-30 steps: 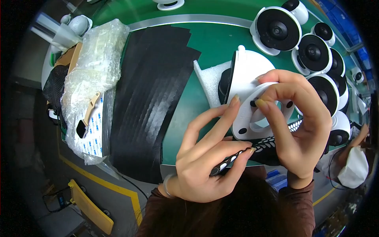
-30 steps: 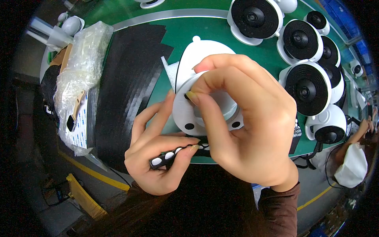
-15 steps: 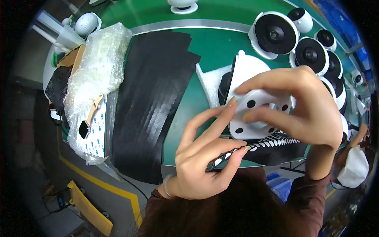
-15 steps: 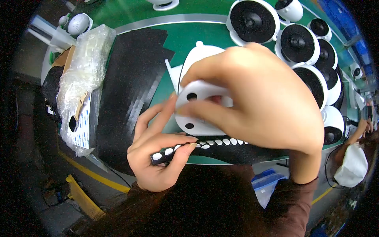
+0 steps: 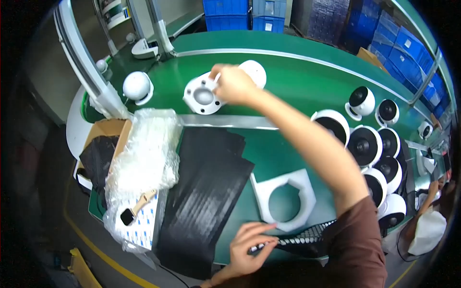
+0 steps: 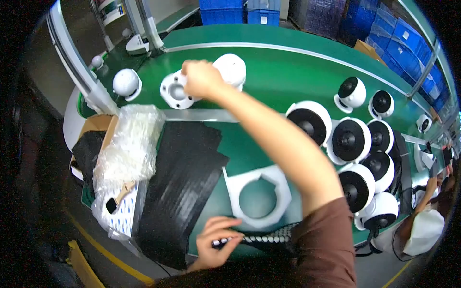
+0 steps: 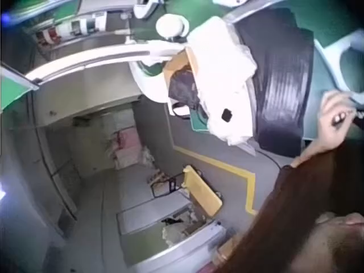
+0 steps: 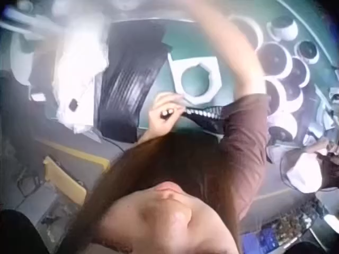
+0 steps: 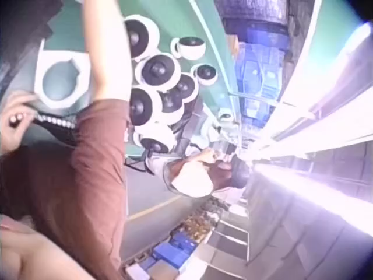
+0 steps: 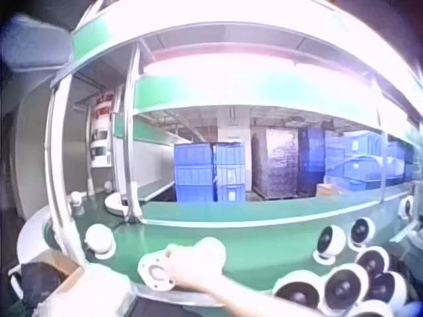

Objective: Applying adhesive anti-slip pads to the base of security cameras on an assembly line.

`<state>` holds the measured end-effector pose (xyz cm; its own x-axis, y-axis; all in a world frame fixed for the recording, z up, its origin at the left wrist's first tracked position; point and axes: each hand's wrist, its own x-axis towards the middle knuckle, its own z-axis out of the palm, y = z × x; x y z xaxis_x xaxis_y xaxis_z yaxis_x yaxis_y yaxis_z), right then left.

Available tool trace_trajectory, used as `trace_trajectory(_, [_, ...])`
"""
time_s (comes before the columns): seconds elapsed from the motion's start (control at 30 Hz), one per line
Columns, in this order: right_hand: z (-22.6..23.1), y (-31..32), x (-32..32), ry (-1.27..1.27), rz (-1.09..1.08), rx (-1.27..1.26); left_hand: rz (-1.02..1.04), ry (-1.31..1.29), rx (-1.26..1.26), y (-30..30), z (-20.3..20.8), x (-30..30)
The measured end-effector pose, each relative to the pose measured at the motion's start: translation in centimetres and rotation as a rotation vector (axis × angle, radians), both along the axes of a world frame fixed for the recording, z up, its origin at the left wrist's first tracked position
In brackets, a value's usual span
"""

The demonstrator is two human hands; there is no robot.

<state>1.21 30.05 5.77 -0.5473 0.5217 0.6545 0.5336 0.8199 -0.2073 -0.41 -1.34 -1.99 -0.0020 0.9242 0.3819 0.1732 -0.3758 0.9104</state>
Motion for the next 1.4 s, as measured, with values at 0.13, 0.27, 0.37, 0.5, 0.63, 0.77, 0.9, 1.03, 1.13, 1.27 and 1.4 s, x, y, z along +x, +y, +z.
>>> trace_trajectory(0.13, [-5.5,2.2,-3.6,-0.236,0.043,0.301,-0.019,-0.02,-0.041,-0.4,-0.1,0.0])
trace_trajectory(0.27, [-8.0,5.3,-2.8,-0.406,0.0,0.337,-0.061,-0.037,-0.077,0.1,0.2,-0.3])
trace_trajectory(0.37, [-8.4,5.7,-1.0,-0.579,0.073,0.24,-0.101,-0.053,-0.098,0.3,0.3,-0.6])
trace_trajectory(0.5, [-8.0,4.8,-1.3,-0.927,-0.157,-0.01,-0.147,-0.049,-0.1,0.2,0.0,-0.4])
trace_trajectory(0.63, [-0.1,-1.2,-3.9,-0.526,-0.424,-0.021,-0.122,-0.081,-0.091,-0.1,-0.4,-0.8])
trace_trajectory(0.77, [-1.0,4.7,-2.0,-0.336,-0.565,-0.167,-0.165,-0.106,-0.072,0.0,-0.5,-0.2])
trace_trajectory(0.9, [-0.4,8.7,0.2,-0.297,0.015,-0.335,-0.157,-0.079,-0.084,-0.3,-0.3,-0.3])
trace_trajectory(1.03, [-0.2,9.2,0.9,-0.399,-0.242,-0.461,-0.192,-0.144,-0.181,0.2,-0.5,-0.2])
trace_trajectory(1.13, [-1.5,9.6,2.5,-0.319,-0.077,-0.468,-0.168,-0.135,-0.193,0.2,-0.1,-0.1])
trace_trajectory(1.27, [1.5,5.8,2.6,-0.576,-0.769,-0.398,-0.168,-0.114,-0.196,0.2,-0.4,-0.2])
trace_trajectory(1.4, [-0.3,5.3,5.5,-0.791,-1.097,-0.317,-0.129,-0.115,-0.254,0.1,0.2,0.1])
